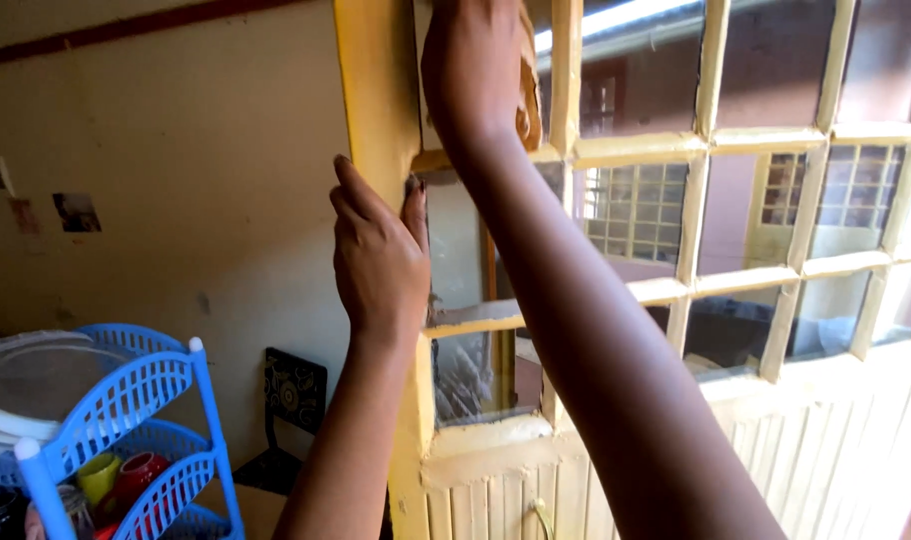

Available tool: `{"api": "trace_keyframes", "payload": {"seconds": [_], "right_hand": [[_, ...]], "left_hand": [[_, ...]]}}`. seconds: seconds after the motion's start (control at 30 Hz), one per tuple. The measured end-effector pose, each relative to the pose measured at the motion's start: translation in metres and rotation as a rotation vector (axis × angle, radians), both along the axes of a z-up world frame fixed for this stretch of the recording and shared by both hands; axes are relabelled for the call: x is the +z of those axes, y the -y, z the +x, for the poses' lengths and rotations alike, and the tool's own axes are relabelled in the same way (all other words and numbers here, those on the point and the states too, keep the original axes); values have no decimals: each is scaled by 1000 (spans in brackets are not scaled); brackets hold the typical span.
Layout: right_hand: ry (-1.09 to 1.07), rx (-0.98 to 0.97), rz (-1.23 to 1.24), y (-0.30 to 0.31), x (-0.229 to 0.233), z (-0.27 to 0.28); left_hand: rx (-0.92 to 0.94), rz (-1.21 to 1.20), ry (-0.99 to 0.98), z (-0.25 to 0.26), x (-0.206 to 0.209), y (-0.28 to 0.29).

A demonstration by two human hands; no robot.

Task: Cleaning and wiping the glass panes and frame of a wooden door using a cloth.

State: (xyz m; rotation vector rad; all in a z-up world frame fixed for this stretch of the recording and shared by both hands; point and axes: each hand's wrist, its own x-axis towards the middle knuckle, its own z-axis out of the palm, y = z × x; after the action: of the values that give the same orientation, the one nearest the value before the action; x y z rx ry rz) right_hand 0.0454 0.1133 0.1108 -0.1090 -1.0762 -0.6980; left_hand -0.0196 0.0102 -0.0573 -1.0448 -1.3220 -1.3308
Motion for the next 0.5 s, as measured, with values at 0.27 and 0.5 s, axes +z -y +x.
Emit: {"api": "trace_keyframes", "payload": {"seconds": [0.27,0.5], "right_hand": [[326,139,-3,37,-28,37],[456,85,33,50,-63,57]], "left_hand": [[-16,17,19,4,-1,4],[-45,67,-9,2,-2,2]]}}
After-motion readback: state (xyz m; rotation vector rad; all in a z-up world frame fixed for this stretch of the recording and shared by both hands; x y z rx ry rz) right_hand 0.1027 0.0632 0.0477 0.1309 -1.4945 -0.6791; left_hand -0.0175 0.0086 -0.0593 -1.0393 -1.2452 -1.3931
